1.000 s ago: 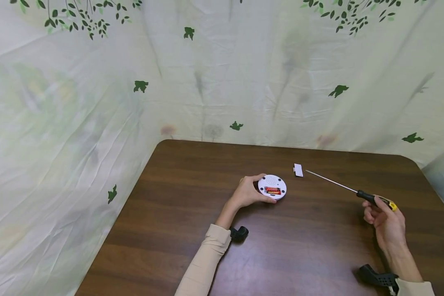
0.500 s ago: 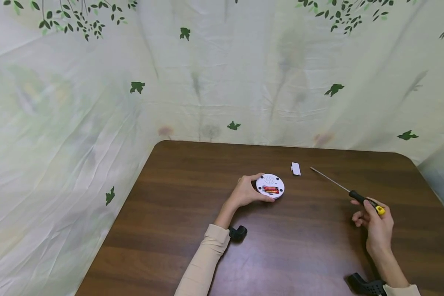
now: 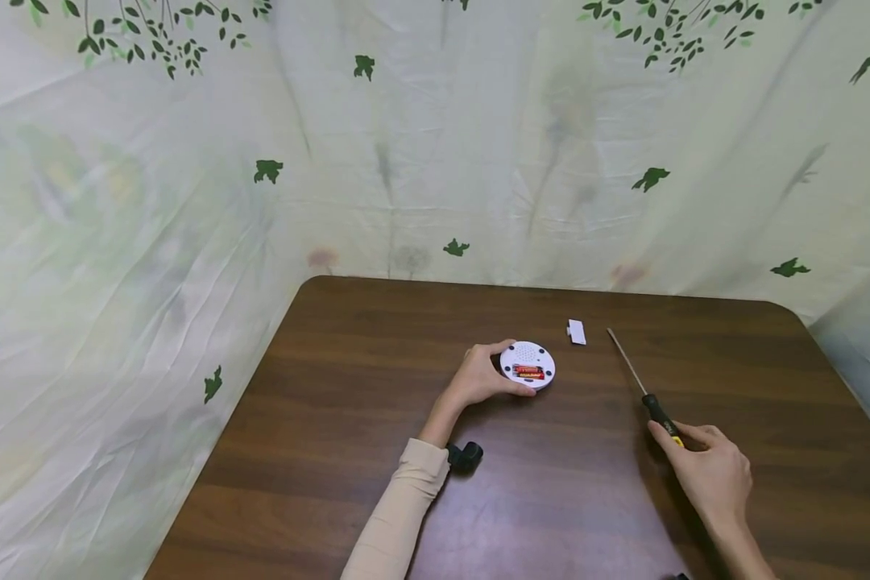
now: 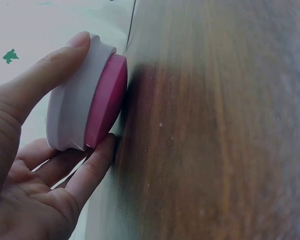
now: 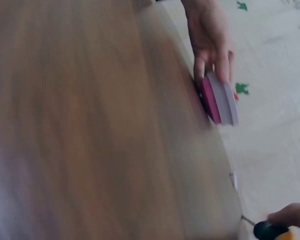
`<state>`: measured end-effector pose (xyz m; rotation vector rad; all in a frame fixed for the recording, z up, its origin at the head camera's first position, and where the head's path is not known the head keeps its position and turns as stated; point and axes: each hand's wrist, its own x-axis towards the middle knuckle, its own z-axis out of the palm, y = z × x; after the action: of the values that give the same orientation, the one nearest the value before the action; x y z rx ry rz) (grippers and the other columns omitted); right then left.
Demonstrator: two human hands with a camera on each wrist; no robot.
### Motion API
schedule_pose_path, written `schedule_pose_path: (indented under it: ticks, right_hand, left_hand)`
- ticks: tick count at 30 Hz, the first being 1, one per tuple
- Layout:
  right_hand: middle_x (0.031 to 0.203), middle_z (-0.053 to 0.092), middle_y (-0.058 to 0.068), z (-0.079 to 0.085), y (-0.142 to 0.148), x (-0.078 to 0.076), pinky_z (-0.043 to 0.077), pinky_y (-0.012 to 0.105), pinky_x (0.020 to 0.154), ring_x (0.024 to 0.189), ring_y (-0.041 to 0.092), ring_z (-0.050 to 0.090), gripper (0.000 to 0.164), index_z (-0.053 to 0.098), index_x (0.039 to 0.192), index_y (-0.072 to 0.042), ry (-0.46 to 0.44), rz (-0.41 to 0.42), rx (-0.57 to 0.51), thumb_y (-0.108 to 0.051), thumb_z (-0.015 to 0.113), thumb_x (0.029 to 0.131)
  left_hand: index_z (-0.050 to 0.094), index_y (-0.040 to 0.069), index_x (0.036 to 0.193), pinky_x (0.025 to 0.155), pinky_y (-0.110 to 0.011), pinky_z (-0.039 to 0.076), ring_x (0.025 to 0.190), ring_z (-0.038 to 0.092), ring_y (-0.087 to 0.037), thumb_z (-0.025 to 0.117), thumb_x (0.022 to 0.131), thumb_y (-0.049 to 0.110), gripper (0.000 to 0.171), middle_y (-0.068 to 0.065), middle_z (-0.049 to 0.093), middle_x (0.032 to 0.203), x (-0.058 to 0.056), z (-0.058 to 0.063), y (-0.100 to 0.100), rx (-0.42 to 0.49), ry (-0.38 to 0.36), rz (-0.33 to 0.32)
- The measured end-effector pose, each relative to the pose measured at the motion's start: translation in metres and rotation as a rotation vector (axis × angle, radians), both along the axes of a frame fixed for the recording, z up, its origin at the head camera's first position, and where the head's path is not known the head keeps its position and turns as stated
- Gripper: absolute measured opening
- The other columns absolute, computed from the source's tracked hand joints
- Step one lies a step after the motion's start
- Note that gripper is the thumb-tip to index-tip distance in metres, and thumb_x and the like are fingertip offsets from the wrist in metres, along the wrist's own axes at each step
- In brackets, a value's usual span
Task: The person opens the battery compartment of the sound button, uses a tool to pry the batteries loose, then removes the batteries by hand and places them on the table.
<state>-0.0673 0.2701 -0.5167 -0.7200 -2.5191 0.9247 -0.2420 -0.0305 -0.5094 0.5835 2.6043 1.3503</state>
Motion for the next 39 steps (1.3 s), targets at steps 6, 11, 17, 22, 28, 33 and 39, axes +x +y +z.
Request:
schedule_pose_path:
  ticks: [6, 11, 17, 22, 28, 33, 39]
  right_hand:
    - [0.094, 0.077, 0.003, -0.004, -0.012, 0.0, 0.04, 0.032, 0.052, 0.064, 0.008, 0.058, 0.041, 0.086, 0.096, -0.015, -0.019, 0.045, 0.113, -0.052, 0.086, 0.078]
    - [0.096, 0.075, 0.007, -0.002, -0.014, 0.001, 0.04, 0.033, 0.051, 0.07, 0.027, 0.065, 0.047, 0.084, 0.102, -0.012, -0.041, 0.08, 0.141, -0.054, 0.084, 0.081]
    - [0.107, 0.065, 0.019, 0.012, -0.02, -0.013, 0.033, 0.03, 0.045, 0.06, 0.026, 0.055, 0.045, 0.077, 0.12, -0.006, 0.078, 0.16, 0.208, -0.041, 0.076, 0.091]
    - [0.092, 0.06, 0.009, 0.024, -0.039, -0.048, 0.032, 0.027, 0.052, 0.062, 0.01, 0.042, 0.028, 0.076, 0.123, -0.01, 0.243, 0.415, 0.18, -0.017, 0.074, 0.096]
    - [0.085, 0.056, 0.004, 0.026, -0.074, -0.086, 0.035, 0.026, 0.06, 0.069, 0.006, 0.041, 0.024, 0.077, 0.122, -0.009, 0.177, 0.641, 0.006, -0.015, 0.069, 0.1]
    - [0.085, 0.057, 0.004, 0.02, -0.093, -0.098, 0.035, 0.026, 0.06, 0.069, 0.007, 0.043, 0.021, 0.08, 0.115, -0.007, 0.122, 0.655, -0.026, -0.017, 0.071, 0.099]
    - [0.086, 0.061, 0.006, 0.015, -0.099, -0.098, 0.037, 0.025, 0.06, 0.069, 0.007, 0.045, 0.02, 0.08, 0.112, -0.004, 0.147, 0.642, -0.056, -0.016, 0.071, 0.098]
  left_hand:
    - [0.065, 0.019, 0.141, 0.107, -0.038, 0.045, 0.122, 0.061, -0.023, 0.101, 0.063, 0.039, 0.088, -0.003, 0.072, 0.133, -0.001, 0.0, 0.0, -0.006, 0.01, -0.004]
    - [0.065, 0.018, 0.142, 0.107, -0.038, 0.044, 0.124, 0.06, -0.023, 0.101, 0.062, 0.038, 0.089, -0.002, 0.071, 0.135, -0.001, 0.0, -0.001, -0.004, 0.0, -0.003]
    - [0.066, 0.02, 0.141, 0.107, -0.038, 0.045, 0.123, 0.06, -0.023, 0.101, 0.062, 0.038, 0.088, -0.002, 0.071, 0.134, -0.001, 0.001, -0.001, 0.003, -0.005, -0.001]
    - [0.067, 0.022, 0.139, 0.106, -0.037, 0.045, 0.12, 0.062, -0.02, 0.101, 0.063, 0.037, 0.084, 0.0, 0.073, 0.13, 0.0, 0.001, -0.002, 0.007, 0.005, -0.01]
    - [0.066, 0.018, 0.14, 0.103, -0.033, 0.044, 0.116, 0.065, -0.016, 0.1, 0.064, 0.038, 0.085, -0.002, 0.073, 0.131, 0.0, -0.001, -0.002, 0.021, 0.035, -0.041]
    - [0.066, 0.017, 0.14, 0.099, -0.03, 0.046, 0.111, 0.066, -0.014, 0.1, 0.065, 0.038, 0.085, -0.002, 0.074, 0.13, -0.001, -0.001, -0.004, 0.026, 0.053, -0.053]
    - [0.067, 0.018, 0.138, 0.095, -0.027, 0.046, 0.107, 0.065, -0.012, 0.1, 0.065, 0.036, 0.082, -0.001, 0.075, 0.126, 0.0, -0.003, -0.003, 0.037, 0.053, -0.054]
